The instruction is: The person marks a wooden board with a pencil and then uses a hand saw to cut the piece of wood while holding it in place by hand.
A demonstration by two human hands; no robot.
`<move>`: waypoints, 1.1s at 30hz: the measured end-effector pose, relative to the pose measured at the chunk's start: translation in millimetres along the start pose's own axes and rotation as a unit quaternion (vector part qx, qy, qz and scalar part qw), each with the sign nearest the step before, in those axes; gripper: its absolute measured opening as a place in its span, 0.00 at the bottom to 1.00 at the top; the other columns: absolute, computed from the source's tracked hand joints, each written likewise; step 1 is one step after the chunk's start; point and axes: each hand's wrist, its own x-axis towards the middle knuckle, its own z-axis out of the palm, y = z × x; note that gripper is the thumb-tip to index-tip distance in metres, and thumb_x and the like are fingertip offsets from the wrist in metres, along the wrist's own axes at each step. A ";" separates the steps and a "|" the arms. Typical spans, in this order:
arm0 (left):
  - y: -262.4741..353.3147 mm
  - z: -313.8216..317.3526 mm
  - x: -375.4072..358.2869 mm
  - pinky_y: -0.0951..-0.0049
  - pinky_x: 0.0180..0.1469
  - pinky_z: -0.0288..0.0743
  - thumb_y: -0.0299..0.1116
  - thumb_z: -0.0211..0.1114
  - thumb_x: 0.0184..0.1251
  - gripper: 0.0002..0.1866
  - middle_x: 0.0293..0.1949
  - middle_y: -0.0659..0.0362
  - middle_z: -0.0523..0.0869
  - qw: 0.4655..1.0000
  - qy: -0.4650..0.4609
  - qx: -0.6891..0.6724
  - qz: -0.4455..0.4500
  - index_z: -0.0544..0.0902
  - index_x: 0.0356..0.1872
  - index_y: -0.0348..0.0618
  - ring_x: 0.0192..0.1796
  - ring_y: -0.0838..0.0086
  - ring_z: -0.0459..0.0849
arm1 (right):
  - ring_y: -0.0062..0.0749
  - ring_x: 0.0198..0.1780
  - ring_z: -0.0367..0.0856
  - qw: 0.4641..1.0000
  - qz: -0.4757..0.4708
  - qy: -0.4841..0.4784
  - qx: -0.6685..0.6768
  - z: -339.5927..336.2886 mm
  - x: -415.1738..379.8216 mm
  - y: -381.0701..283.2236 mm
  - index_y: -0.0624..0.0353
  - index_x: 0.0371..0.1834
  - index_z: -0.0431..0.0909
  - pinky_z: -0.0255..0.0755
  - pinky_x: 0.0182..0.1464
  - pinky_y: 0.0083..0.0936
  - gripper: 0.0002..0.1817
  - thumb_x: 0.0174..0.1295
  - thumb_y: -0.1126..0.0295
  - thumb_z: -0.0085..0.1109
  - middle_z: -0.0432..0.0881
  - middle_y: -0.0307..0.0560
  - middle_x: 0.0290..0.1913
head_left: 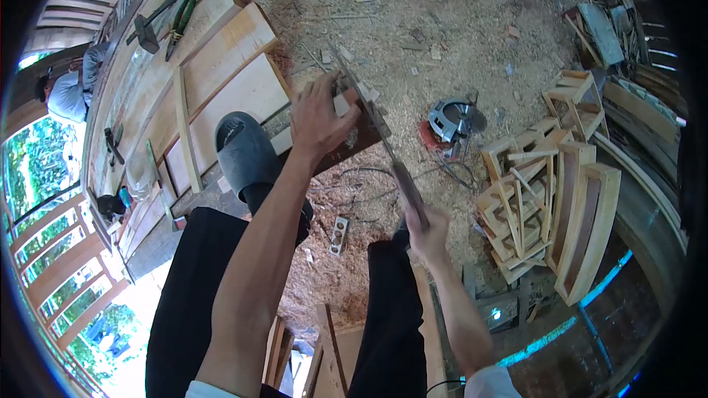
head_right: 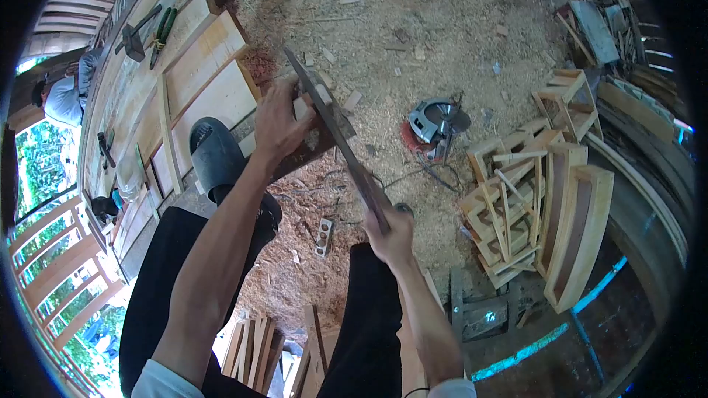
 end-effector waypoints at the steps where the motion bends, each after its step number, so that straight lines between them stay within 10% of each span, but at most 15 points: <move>1: -0.2 -0.9 0.8 0.57 0.60 0.64 0.47 0.64 0.51 0.32 0.50 0.49 0.80 1.000 0.019 -0.019 -0.006 0.73 0.56 0.37 0.57 0.56 0.75 | 0.25 0.14 0.72 1.000 -0.006 -0.004 0.001 -0.2 -2.7 1.3 0.64 0.24 0.80 0.63 0.19 0.28 0.10 0.60 0.69 0.62 0.73 0.46 0.13; 33: -1.5 -0.3 -2.7 0.56 0.64 0.63 0.48 0.62 0.54 0.35 0.55 0.48 0.78 0.999 -0.009 0.033 0.015 0.71 0.62 0.39 0.60 0.55 0.73 | 0.21 0.14 0.71 0.998 0.025 -0.036 -0.045 12.1 39.2 -29.6 0.64 0.20 0.79 0.62 0.19 0.26 0.16 0.63 0.65 0.61 0.70 0.44 0.11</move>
